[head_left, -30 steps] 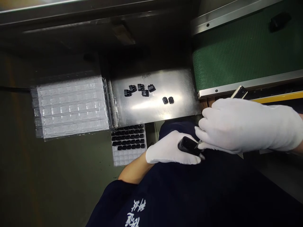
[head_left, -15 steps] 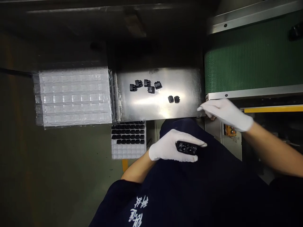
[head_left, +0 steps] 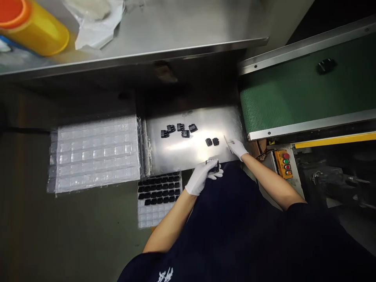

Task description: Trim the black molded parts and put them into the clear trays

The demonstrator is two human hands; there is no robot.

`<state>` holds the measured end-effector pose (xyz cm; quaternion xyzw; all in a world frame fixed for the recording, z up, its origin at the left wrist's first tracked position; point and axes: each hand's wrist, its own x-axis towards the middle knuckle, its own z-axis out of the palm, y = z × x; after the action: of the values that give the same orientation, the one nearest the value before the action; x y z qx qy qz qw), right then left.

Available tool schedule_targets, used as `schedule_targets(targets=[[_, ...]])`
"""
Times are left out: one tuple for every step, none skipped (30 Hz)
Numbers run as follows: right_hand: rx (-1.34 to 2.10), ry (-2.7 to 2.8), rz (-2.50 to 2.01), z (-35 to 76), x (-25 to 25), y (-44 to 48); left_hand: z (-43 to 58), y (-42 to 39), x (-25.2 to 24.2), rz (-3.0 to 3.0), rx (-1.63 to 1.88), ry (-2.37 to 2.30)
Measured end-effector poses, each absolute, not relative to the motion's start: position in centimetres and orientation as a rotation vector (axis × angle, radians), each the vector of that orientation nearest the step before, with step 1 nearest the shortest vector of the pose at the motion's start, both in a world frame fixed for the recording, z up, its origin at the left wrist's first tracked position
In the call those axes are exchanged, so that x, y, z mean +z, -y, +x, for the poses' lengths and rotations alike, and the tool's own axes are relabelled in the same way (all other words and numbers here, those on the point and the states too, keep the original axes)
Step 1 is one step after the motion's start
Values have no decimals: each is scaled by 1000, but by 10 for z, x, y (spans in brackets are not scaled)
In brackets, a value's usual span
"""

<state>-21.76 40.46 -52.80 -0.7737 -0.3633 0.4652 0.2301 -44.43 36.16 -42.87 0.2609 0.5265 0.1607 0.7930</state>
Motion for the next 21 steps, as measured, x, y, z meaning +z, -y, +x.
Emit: schedule_targets(targets=[[1245,1024,-2083,-216,-517,-395,-439,-365,-438,537,320,-1131],[1219,1092,-1995,-215,-505,-382,-431,-369,-445,522,290,-1128],[1187,1183,-1886,-215,-493,-368,-422,-371,-452,516,260,-1122],[1144,1325,-1740,-215,-481,-352,-411,-373,-456,520,228,-1111],[1082,1479,-1608,-215,-471,-335,-398,-374,-458,538,194,-1096],[997,1601,-1540,-215,-463,-319,-383,-374,-458,567,159,-1076],[910,1694,-1534,-214,-458,-305,-368,-372,-456,604,127,-1052],[823,1733,-1587,-212,-455,-293,-353,-369,-452,643,77,-1010],[749,1728,-1662,-207,-453,-282,-338,-365,-447,683,7,-955],[692,1684,-1738,-199,-454,-273,-324,-361,-441,716,-72,-893],[647,1609,-1796,-190,-454,-264,-310,-357,-434,749,-173,-830],[612,1513,-1831,-178,-455,-254,-297,-355,-426,797,-288,-777],[583,1398,-1852,-164,-456,-243,-283,-354,-418,887,-398,-735],[563,1274,-1864,-151,-456,-230,-268,-356,-410,1014,-481,-711],[553,1148,-1878,-137,-457,-215,-251,-361,-400,1157,-519,-705],[550,1023,-1898,-123,-459,-199,-232,-371,-391,1322,-513,-706],[557,906,-1919,-111,-461,-181,-210,-384,-381,1520,-450,-711],[572,803,-1939,-99,-465,-163,-185,-401,-370,1667,-352,-733],[586,714,-1956,-89,-470,-144,-157,-421,-358,1960,-201,-751],[599,638,-1966,-80,-477,-126,-127,-441,-347,2283,-67,-754],[609,571,-1967,-72,-485,-109,-95,-462,-335,2558,26,-784]])
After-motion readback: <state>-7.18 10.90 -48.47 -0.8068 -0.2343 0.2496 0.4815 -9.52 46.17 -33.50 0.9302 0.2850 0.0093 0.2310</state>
